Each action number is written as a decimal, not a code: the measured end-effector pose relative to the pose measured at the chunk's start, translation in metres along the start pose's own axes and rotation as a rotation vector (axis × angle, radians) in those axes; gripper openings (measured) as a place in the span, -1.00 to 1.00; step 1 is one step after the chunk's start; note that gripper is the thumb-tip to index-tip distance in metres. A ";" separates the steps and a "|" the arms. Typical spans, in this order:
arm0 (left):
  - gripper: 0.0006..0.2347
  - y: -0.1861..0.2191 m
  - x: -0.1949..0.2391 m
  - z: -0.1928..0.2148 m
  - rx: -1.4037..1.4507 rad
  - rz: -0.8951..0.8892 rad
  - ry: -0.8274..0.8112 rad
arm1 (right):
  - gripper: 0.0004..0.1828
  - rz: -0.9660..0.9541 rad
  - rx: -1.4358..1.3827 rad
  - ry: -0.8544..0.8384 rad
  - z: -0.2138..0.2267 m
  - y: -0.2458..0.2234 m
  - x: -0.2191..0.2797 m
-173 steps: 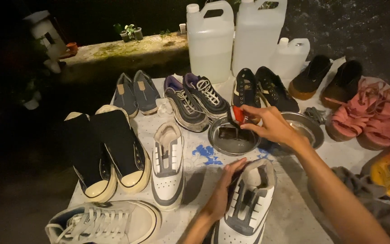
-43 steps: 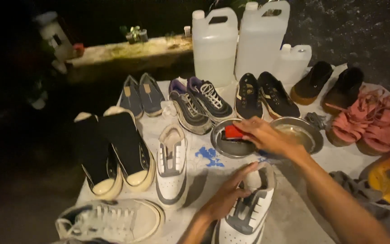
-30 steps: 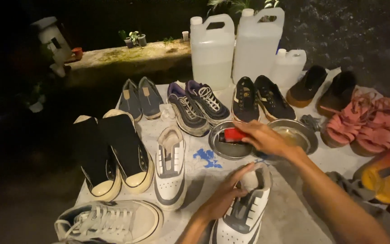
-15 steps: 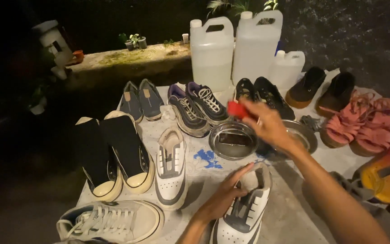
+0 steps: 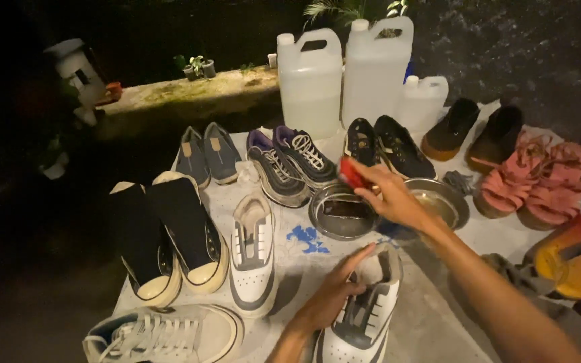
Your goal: The person cleans a white and grey sneaker using a grey cloth and a red sponge. They wipe the shoe, dip the sponge into a metal bowl of liquid, and scrub the shoe's surface repeatedly.
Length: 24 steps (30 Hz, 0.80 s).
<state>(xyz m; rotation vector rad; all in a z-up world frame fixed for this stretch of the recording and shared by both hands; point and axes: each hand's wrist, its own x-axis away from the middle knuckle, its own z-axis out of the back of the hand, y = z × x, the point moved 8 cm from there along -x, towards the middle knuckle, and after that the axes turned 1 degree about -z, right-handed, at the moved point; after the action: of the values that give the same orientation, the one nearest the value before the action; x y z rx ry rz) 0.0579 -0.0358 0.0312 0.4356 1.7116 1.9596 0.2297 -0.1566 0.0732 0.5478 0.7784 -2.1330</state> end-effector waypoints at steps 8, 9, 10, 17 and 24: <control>-0.29 -0.010 -0.005 0.002 0.088 -0.063 -0.003 | -0.27 -0.430 -0.252 -0.091 0.071 -0.035 -0.004; -0.28 -0.011 -0.006 0.001 0.080 -0.056 0.001 | -0.22 -0.385 -0.224 -0.072 0.080 -0.023 -0.001; -0.28 -0.005 -0.005 0.001 0.084 -0.057 -0.006 | -0.22 -0.391 -0.218 -0.071 0.086 -0.007 0.005; -0.30 -0.009 -0.003 0.000 0.071 0.068 0.009 | -0.31 -0.480 0.351 -0.461 0.098 0.076 0.056; -0.31 -0.006 -0.004 0.001 0.093 0.050 0.021 | -0.39 -0.506 0.457 -0.671 0.074 0.102 0.082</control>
<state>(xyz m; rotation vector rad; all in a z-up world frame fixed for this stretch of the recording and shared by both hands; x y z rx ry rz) 0.0625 -0.0368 0.0255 0.4972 1.8274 1.9305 0.2519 -0.3017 0.0419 -0.1904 0.0373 -2.7420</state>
